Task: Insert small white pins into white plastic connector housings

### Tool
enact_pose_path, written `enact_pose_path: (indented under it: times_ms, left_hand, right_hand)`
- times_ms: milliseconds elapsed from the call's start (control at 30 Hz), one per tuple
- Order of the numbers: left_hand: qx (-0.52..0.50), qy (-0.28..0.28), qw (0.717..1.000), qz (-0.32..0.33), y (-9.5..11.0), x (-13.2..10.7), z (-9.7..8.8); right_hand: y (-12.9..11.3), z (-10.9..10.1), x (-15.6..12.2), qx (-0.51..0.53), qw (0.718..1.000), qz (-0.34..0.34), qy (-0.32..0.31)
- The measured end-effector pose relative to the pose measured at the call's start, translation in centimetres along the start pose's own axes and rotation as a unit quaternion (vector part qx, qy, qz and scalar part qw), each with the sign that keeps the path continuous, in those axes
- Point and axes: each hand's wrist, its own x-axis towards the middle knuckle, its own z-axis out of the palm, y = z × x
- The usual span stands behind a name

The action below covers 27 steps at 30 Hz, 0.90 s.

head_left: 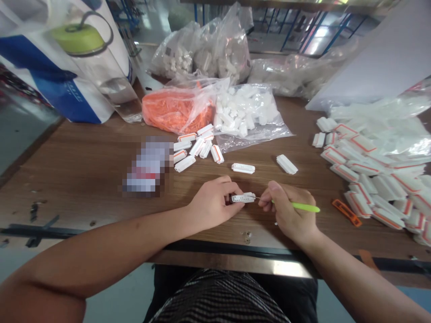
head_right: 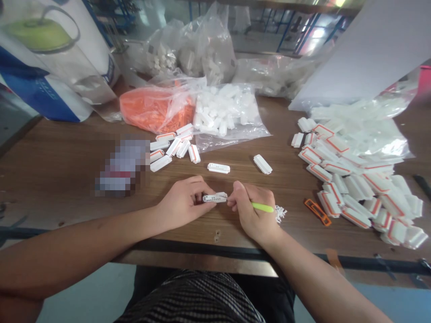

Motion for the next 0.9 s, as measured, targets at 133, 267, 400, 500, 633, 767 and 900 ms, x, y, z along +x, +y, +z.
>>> enact_pose_path:
  times_ms: [133,267,400,500,633,767,900]
  left_hand:
    - [-0.005,0.003,1.000,0.002,0.0,0.0,0.1]
    - [0.002,0.002,1.000,-0.004,0.0,0.0,0.1]
    - [0.002,0.001,1.000,-0.004,0.0,0.0,0.1]
    - [-0.002,0.000,1.000,-0.003,0.0,0.0,0.1]
    - [0.003,-0.005,1.000,-0.005,-0.1,0.0,0.0]
    - [0.002,-0.006,1.000,-0.003,-0.1,0.0,-0.1]
    - [-0.002,-0.005,1.000,-0.002,-0.1,0.0,-0.1]
  right_hand:
    - [0.0,0.0,-0.2,0.009,1.000,-0.012,0.004]
    - [0.3,0.3,-0.2,0.007,1.000,-0.029,0.000]
    - [0.4,0.5,-0.1,0.006,1.000,-0.025,-0.014]
    - [0.3,0.2,0.1,0.015,1.000,-0.017,-0.005]
    - [0.3,-0.4,0.2,0.033,0.999,0.003,0.038]
    - [0.4,-0.6,0.3,0.021,0.999,0.004,0.028]
    - [0.4,-0.4,0.4,0.010,1.000,0.003,0.026]
